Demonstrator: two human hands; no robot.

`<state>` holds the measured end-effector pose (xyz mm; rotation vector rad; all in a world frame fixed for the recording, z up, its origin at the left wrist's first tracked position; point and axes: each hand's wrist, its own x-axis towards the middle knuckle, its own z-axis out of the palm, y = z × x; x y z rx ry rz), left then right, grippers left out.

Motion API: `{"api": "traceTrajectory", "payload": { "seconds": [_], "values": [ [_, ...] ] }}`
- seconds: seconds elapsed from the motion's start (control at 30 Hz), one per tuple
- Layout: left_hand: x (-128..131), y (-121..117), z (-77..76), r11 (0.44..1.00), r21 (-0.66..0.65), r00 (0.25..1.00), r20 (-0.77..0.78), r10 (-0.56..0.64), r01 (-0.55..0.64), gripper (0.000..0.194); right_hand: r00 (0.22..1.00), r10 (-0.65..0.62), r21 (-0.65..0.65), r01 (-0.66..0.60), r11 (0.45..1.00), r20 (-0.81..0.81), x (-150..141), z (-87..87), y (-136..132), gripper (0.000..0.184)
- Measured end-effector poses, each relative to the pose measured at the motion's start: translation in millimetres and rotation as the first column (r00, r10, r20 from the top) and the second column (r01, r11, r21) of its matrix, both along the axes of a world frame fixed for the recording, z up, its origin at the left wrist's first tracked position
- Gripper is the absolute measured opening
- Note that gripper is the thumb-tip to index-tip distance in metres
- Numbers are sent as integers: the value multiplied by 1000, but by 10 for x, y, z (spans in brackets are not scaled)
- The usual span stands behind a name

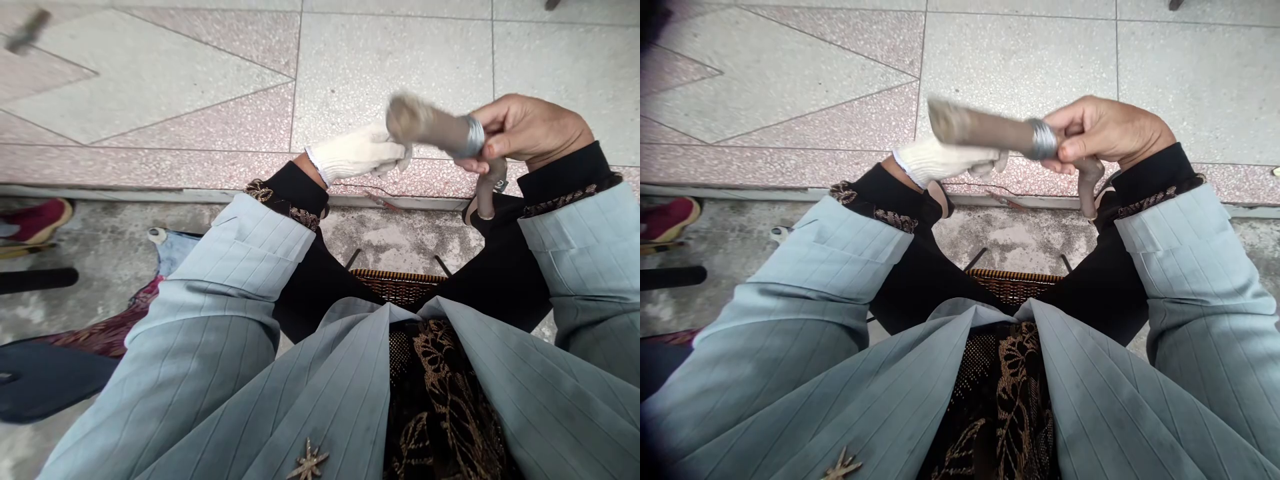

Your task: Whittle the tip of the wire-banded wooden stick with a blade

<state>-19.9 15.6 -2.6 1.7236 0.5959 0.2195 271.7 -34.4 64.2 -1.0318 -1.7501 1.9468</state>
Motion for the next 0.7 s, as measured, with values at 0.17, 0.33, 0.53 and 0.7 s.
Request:
{"api": "traceTrajectory", "payload": {
  "seconds": [0.17, 0.33, 0.53, 0.7],
  "values": [
    [83, -86, -26, 994, -108, 1000, 11, 15, -14, 20, 893, -445, 100, 450, 887, -69, -192, -171, 36, 16],
    [134, -154, 77, 1000, -28, 999, -45, 6, -7, 23, 813, -578, 197, 556, 808, 74, -312, -254, 110, 17],
    [133, -118, 53, 996, 82, 996, -93, -13, 21, 18, 615, -568, 468, 338, 817, 547, -328, -153, 113, 21],
    [90, -62, 31, 981, 194, 988, -153, 6, 24, 16, 529, -310, 389, -42, 920, 790, -205, -283, 215, 6]
  ]
}}
